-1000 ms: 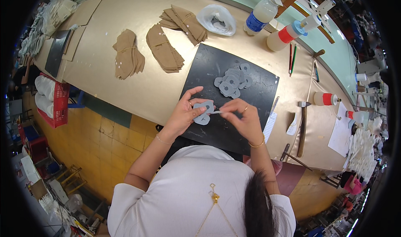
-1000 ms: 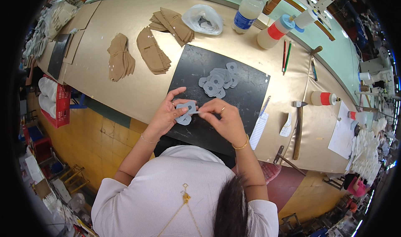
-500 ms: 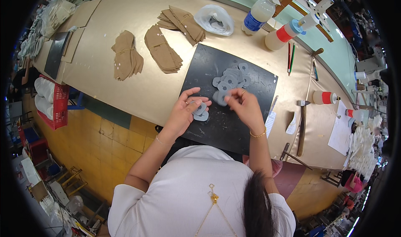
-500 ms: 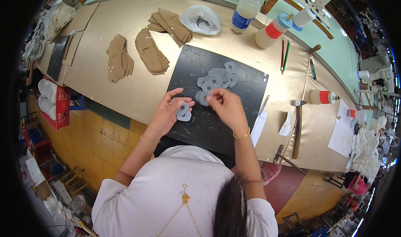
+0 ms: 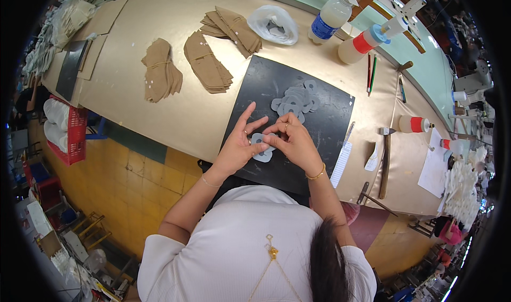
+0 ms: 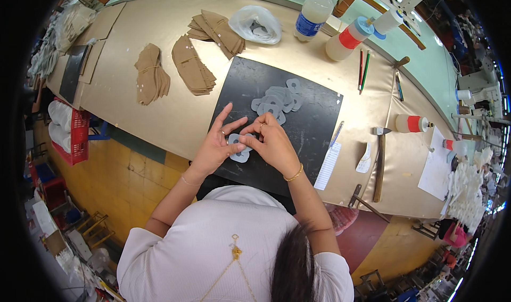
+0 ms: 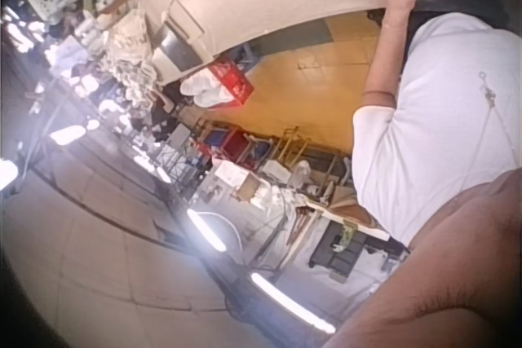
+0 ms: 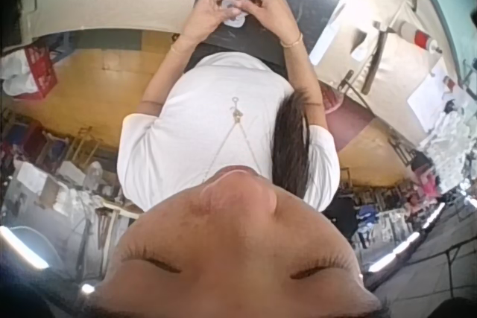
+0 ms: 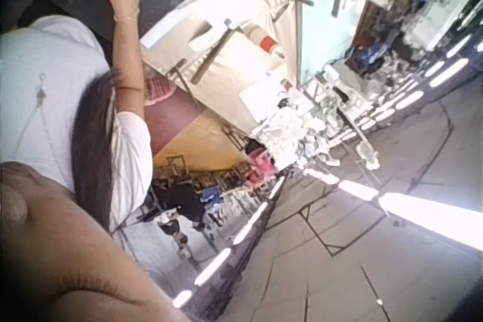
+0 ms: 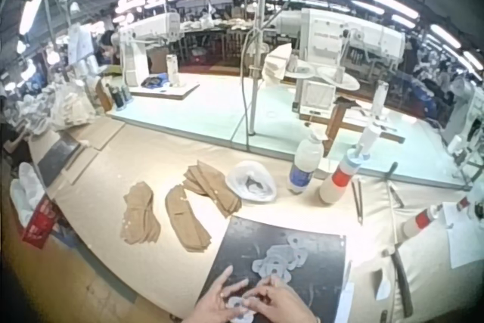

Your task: The person organizes brown paper pieces and white plastic cutouts on a worktable, then applies glue to the plastic pieces using a squeeze bottle. The person handles the items one at a time and places them on a black mat.

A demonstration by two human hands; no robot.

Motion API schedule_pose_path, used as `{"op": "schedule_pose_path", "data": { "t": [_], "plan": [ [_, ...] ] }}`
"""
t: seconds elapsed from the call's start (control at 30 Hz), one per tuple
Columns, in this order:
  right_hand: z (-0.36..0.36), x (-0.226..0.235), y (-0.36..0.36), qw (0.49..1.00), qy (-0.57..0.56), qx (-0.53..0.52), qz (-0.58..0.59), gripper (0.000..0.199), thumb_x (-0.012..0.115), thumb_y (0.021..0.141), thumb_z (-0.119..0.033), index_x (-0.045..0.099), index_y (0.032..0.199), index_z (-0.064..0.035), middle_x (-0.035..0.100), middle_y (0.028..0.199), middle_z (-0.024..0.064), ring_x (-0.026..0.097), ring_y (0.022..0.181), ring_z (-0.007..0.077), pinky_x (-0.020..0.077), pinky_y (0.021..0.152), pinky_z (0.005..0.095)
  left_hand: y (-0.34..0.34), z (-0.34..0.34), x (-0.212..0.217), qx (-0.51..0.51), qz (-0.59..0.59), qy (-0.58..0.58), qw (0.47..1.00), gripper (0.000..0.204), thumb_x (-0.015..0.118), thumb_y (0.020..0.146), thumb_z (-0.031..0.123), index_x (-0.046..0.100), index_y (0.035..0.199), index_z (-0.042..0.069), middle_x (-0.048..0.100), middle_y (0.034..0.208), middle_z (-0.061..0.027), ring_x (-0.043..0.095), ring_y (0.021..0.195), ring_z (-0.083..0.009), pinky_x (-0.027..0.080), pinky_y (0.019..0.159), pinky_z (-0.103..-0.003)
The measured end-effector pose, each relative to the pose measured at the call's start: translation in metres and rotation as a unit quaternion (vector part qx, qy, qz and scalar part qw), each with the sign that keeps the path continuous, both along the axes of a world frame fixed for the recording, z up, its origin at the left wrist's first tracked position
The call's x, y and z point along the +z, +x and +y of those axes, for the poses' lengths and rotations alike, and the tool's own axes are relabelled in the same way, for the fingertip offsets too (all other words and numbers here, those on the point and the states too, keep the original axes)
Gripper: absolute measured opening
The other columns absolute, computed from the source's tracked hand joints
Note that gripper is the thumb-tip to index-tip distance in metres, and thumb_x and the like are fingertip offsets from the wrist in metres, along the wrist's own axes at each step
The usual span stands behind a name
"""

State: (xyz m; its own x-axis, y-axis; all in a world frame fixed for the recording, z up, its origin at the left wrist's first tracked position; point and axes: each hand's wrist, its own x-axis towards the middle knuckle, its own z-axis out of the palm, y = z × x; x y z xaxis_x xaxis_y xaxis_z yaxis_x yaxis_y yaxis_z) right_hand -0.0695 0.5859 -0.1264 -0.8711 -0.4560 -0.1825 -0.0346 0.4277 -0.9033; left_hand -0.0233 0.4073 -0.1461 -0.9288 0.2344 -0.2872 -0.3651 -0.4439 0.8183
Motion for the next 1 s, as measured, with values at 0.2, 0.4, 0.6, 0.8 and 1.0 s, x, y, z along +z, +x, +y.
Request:
{"op": "schedule_pose_path", "data": {
  "t": [0.2, 0.4, 0.6, 0.8, 1.0],
  "plan": [
    [0.003, 0.005, -0.004, 0.996, -0.010, -0.065, -0.057, 0.020, 0.073, 0.080, -0.015, 0.068, 0.092, -0.0001, 0.060, 0.087, 0.0079, 0.056, 0.070, 0.0153, 0.0467, 0.065, 0.0284, 0.000, -0.001, -0.001, -0.021, -0.041, 0.036, 0.998, 0.093, 0.066, 0.082, -0.009, 0.009, 0.152, 0.014, 0.040, 0.139, -0.0265, 0.057, 0.114, -0.0235, 0.051, 0.092, -0.028],
    [0.015, 0.015, -0.025, 0.979, 0.100, -0.155, 0.089, 0.030, 0.075, 0.078, -0.018, 0.067, 0.102, -0.0012, 0.062, 0.090, 0.0114, 0.059, 0.075, 0.0215, 0.0484, 0.069, 0.0330, -0.007, -0.014, 0.001, 0.024, -0.180, 0.200, 0.963, 0.066, 0.061, 0.088, -0.004, 0.025, 0.143, 0.002, 0.051, 0.126, -0.0251, 0.059, 0.114, -0.0277, 0.053, 0.093, -0.032],
    [0.009, 0.027, -0.060, 0.949, 0.114, -0.132, 0.261, 0.032, 0.072, 0.081, -0.016, 0.065, 0.109, -0.0026, 0.058, 0.099, 0.0105, 0.057, 0.085, 0.0252, 0.0473, 0.075, 0.0325, -0.013, -0.022, -0.021, 0.052, -0.209, 0.304, 0.928, 0.039, 0.051, 0.093, -0.004, 0.041, 0.131, -0.003, 0.056, 0.120, -0.0235, 0.059, 0.113, -0.0288, 0.052, 0.096, -0.037],
    [-0.044, -0.008, -0.176, 0.923, 0.123, -0.038, 0.362, 0.022, 0.058, 0.089, -0.011, 0.064, 0.106, 0.0004, 0.060, 0.108, 0.0145, 0.061, 0.094, 0.0294, 0.0498, 0.080, 0.0369, -0.023, -0.025, -0.021, 0.034, -0.220, 0.361, 0.906, 0.031, 0.045, 0.095, -0.004, 0.046, 0.126, -0.004, 0.058, 0.118, -0.0228, 0.059, 0.113, -0.0297, 0.051, 0.099, -0.038],
    [-0.080, -0.059, -0.262, 0.853, 0.385, -0.021, 0.352, 0.035, 0.064, 0.084, -0.023, 0.059, 0.108, 0.0024, 0.061, 0.112, 0.0181, 0.061, 0.097, 0.0354, 0.0501, 0.085, 0.0418, -0.022, -0.036, -0.021, 0.063, -0.219, 0.400, 0.888, 0.027, 0.046, 0.096, -0.002, 0.047, 0.123, -0.007, 0.058, 0.117, -0.0233, 0.059, 0.112, -0.0308, 0.050, 0.101, -0.039]
  ]
}}
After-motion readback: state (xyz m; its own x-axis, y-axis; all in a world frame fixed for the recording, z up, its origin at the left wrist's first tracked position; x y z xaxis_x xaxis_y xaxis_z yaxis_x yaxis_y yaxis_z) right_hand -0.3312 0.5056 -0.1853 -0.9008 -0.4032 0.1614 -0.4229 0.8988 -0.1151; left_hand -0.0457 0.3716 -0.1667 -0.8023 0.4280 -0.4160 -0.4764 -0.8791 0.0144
